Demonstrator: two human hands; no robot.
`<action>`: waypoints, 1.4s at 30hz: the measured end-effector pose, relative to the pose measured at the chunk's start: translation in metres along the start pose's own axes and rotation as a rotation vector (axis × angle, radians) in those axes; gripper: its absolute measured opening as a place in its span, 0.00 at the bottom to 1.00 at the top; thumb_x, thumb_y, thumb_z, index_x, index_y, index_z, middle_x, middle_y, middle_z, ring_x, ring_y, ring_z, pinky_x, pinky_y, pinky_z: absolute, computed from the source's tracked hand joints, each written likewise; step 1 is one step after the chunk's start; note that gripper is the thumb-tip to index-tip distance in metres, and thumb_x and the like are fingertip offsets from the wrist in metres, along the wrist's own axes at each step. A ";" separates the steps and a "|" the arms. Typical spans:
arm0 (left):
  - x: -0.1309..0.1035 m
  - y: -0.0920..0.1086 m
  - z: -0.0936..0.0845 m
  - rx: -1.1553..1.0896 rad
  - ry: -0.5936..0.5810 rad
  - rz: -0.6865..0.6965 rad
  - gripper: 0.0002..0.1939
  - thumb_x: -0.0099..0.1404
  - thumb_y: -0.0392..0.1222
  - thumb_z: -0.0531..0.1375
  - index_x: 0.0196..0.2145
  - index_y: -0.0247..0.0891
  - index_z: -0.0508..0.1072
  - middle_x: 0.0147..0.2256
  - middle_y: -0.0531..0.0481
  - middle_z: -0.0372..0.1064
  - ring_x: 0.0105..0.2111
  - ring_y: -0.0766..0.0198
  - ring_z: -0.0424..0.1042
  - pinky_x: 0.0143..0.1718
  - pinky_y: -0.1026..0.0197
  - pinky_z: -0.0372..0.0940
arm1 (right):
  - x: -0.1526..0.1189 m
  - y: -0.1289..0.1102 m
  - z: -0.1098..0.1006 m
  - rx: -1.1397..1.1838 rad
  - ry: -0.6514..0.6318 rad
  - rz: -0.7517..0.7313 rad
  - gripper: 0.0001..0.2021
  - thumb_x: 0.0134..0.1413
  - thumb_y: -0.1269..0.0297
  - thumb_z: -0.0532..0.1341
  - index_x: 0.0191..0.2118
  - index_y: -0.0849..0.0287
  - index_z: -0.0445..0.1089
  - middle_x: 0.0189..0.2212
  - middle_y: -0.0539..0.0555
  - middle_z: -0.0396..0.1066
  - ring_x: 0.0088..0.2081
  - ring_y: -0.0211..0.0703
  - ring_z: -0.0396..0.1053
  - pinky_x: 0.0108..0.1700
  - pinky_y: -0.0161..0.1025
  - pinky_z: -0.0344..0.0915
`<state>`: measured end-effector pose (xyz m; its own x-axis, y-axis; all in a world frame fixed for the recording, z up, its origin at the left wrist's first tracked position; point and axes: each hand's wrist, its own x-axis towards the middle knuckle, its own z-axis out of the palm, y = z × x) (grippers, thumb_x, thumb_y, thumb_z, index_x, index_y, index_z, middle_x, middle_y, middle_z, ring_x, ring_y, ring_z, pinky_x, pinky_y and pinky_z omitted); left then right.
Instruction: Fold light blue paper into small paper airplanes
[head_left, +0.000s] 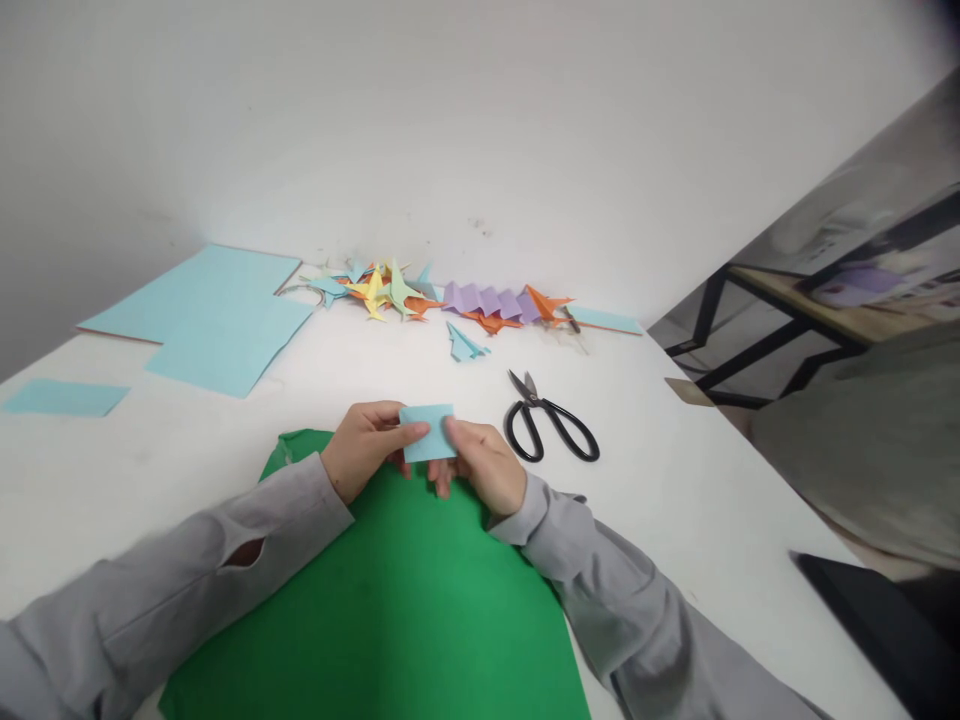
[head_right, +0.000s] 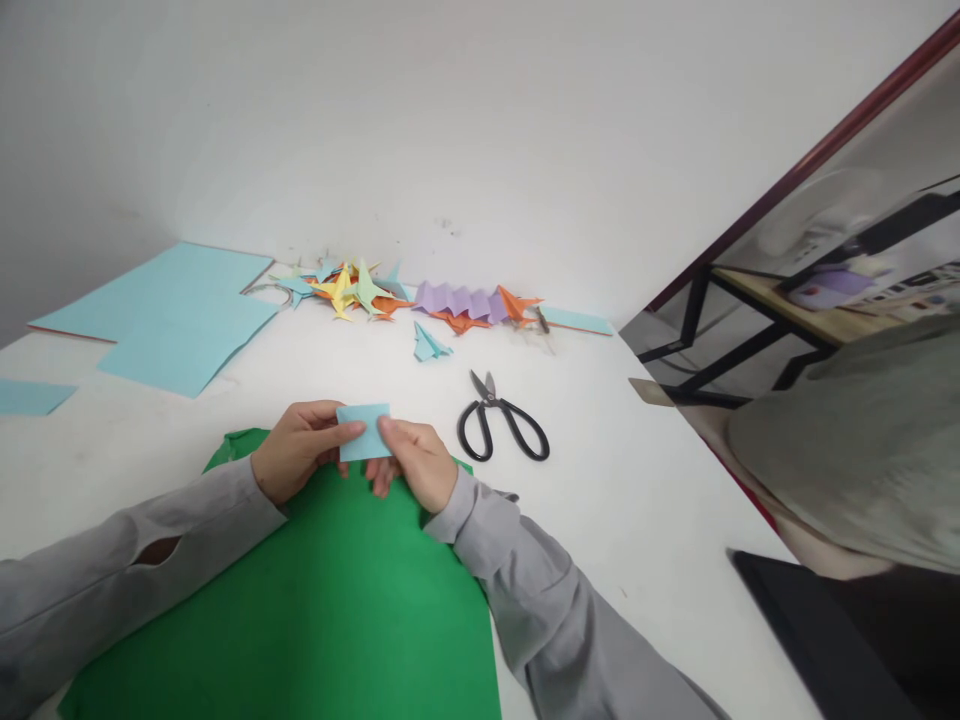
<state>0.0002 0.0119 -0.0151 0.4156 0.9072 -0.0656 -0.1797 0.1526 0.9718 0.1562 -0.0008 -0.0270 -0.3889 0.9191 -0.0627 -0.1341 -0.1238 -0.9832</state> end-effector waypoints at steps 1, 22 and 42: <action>0.000 0.000 0.000 -0.008 -0.021 -0.006 0.11 0.53 0.44 0.61 0.25 0.31 0.68 0.18 0.52 0.66 0.17 0.69 0.66 0.18 0.67 0.63 | 0.001 0.001 0.000 0.025 -0.001 -0.007 0.26 0.49 0.44 0.52 0.19 0.63 0.66 0.14 0.52 0.67 0.14 0.34 0.64 0.17 0.32 0.62; 0.000 0.001 0.000 0.053 -0.001 -0.057 0.10 0.50 0.43 0.62 0.25 0.32 0.69 0.14 0.57 0.60 0.11 0.74 0.58 0.07 0.71 0.54 | 0.005 0.005 -0.003 0.207 0.077 -0.062 0.16 0.43 0.52 0.62 0.22 0.62 0.64 0.11 0.48 0.67 0.13 0.36 0.66 0.16 0.30 0.65; -0.002 0.003 0.002 0.146 0.039 -0.073 0.14 0.51 0.47 0.61 0.19 0.33 0.67 0.09 0.59 0.56 0.07 0.74 0.54 0.04 0.72 0.50 | 0.001 -0.004 0.002 -0.104 0.055 -0.035 0.16 0.35 0.57 0.67 0.24 0.62 0.63 0.11 0.45 0.65 0.12 0.33 0.64 0.14 0.27 0.59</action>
<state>0.0001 0.0098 -0.0114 0.3872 0.9109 -0.1428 -0.0180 0.1624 0.9866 0.1549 0.0003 -0.0227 -0.3345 0.9418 -0.0344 -0.0501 -0.0542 -0.9973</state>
